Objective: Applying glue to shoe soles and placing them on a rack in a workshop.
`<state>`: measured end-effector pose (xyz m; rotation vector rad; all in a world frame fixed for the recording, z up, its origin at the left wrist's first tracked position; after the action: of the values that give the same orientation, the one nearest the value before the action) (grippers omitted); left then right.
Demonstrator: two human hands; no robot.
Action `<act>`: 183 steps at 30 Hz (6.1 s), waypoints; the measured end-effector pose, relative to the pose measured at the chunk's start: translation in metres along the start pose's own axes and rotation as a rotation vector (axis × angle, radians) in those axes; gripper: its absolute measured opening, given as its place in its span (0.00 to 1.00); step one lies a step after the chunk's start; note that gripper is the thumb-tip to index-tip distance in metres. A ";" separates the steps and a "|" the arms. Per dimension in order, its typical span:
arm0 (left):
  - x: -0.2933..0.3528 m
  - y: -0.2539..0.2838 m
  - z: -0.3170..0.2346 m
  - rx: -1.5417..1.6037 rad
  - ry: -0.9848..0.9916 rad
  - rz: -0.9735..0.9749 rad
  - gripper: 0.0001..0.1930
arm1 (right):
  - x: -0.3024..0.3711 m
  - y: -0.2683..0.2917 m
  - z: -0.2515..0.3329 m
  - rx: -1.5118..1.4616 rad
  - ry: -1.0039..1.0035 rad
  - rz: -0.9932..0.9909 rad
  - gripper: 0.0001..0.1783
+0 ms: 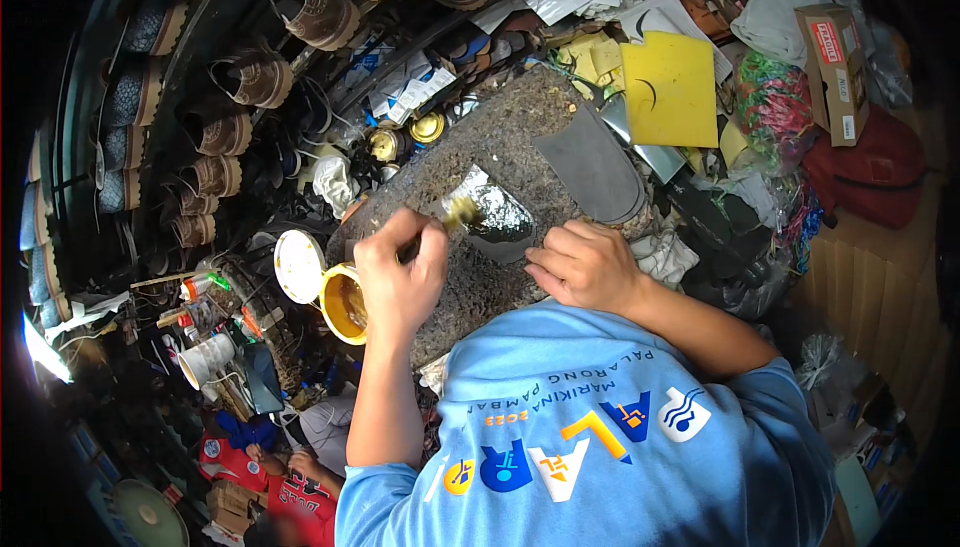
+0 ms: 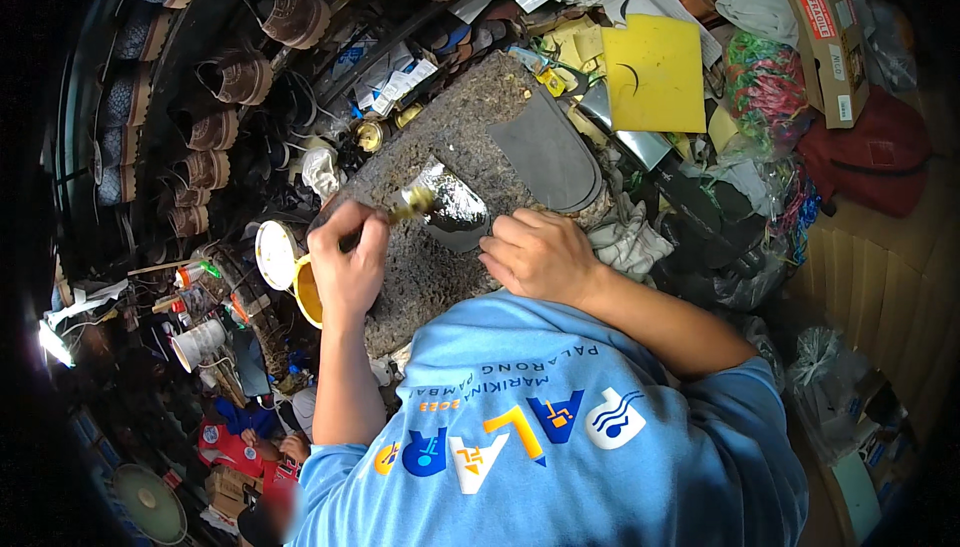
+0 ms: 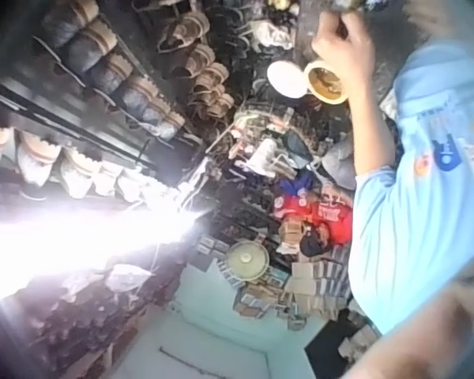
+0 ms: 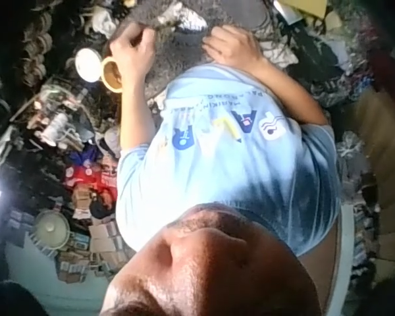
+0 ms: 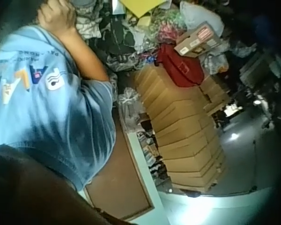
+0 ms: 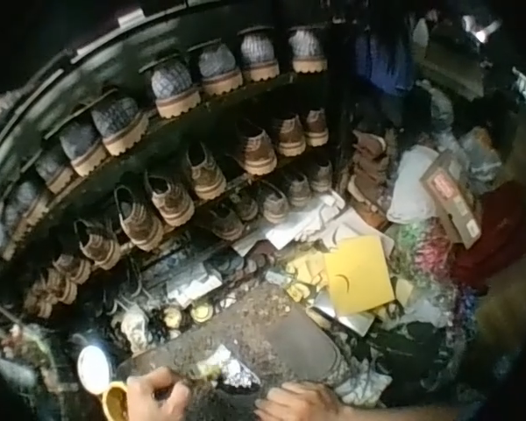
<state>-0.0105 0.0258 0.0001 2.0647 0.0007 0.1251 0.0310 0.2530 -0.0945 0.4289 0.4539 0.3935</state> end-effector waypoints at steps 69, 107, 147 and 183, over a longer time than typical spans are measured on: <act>0.023 -0.006 -0.004 0.125 -0.164 -0.031 0.05 | 0.020 0.027 0.026 -0.287 -0.329 -0.326 0.11; 0.038 0.007 0.008 0.149 -0.341 0.192 0.05 | 0.002 0.012 0.027 -0.463 -0.657 -0.178 0.34; -0.011 0.010 0.035 0.058 0.052 -0.045 0.08 | -0.059 0.020 0.005 -1.085 -1.132 -0.041 0.49; 0.096 0.051 0.031 0.396 -0.056 -0.232 0.06 | -0.054 0.015 0.010 -0.221 -0.800 0.163 0.13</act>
<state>0.0851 -0.0207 0.0382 2.4439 0.2478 -0.0840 -0.0130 0.2383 -0.0611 0.3739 -0.4009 0.3904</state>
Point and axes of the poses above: each hand's wrist, its own x-axis away from the middle knuckle, its own y-axis out of the back of the hand, z = x × y, the point moved 1 cm from there along -x, towards the middle knuckle, and after that the axes turned 13 degrees about -x, right-handed, at the moved point
